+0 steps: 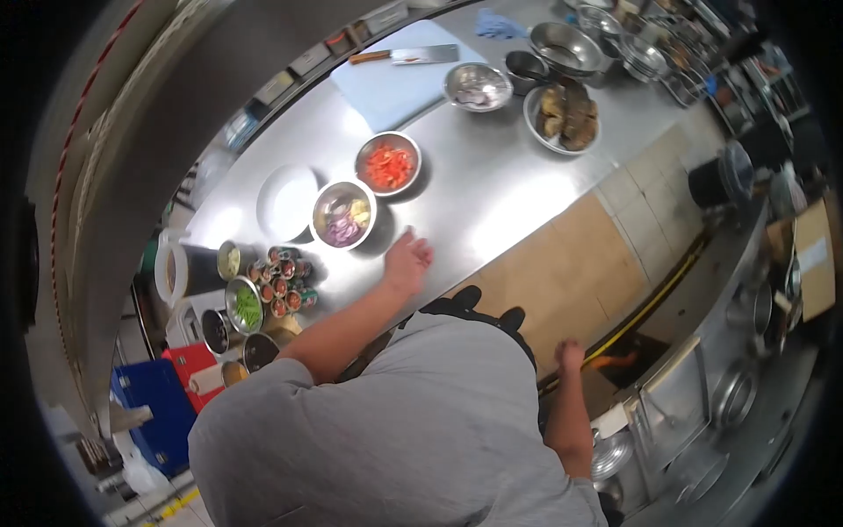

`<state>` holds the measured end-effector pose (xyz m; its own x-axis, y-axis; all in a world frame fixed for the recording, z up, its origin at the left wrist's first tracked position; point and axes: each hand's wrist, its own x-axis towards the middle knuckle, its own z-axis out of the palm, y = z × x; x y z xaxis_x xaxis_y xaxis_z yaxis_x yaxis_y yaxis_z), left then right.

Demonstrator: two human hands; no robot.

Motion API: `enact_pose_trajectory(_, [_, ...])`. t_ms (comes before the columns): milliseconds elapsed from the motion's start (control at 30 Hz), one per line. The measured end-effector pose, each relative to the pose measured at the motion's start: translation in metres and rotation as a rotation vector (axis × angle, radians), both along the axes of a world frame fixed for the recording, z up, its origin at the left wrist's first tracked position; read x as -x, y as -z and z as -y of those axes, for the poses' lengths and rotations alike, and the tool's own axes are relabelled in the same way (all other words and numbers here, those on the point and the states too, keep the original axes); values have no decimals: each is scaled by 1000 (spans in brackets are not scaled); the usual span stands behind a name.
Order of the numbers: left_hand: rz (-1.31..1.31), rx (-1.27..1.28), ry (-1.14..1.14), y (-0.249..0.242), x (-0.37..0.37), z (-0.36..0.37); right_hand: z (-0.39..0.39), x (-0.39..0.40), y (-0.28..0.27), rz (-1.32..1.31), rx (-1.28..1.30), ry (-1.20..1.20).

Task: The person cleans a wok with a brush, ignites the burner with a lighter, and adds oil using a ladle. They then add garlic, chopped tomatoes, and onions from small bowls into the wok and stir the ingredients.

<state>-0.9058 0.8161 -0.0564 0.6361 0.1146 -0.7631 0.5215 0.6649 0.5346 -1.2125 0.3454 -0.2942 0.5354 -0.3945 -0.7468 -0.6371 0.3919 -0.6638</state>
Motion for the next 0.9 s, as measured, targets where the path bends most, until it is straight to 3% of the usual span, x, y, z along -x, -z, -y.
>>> enact_pose_trajectory(33, [-41, 12, -213, -1, -2, -17, -19, -59, -41, 18, 47, 33])
enact_pose_trajectory(67, [-19, -7, -285, 4, -3, -39, -39, -111, -78, 36, 94, 69])
enact_pose_trajectory(167, [31, -172, -459, 15, -5, -99, -81, -212, -137, 233, 345, -247])
enact_pose_trajectory(200, [25, -177, -467, 16, -3, -109, -95, -232, -152, 316, 412, -372])
enact_pose_trajectory(267, [1, -501, -431, 18, -6, -119, -128, -264, -174, 562, 643, -595])
enact_pose_trajectory(300, [5, -501, -422, 12, -5, -118, -148, -274, -200, 600, 654, -680])
enact_pose_trajectory(400, [115, -524, -220, -14, 21, -97, -206, -283, -307, 706, 659, -931])
enact_pose_trajectory(467, [120, -465, 13, -27, 28, -73, -227, -288, -334, 1054, 858, -1032])
enact_pose_trajectory(533, [171, -360, 147, -46, 30, -40, -234, -294, -341, 1117, 878, -1222])
enact_pose_trajectory(600, [227, -328, 392, -59, 28, -11, -233, -300, -350, 960, 1146, -1500])
enact_pose_trajectory(733, [304, -236, 658, -71, 17, 40, -199, -284, -338, 775, 1298, -1525])
enact_pose_trajectory(900, [369, -223, 1028, -77, 15, 99, -156, -230, -333, 521, 1299, -1434])
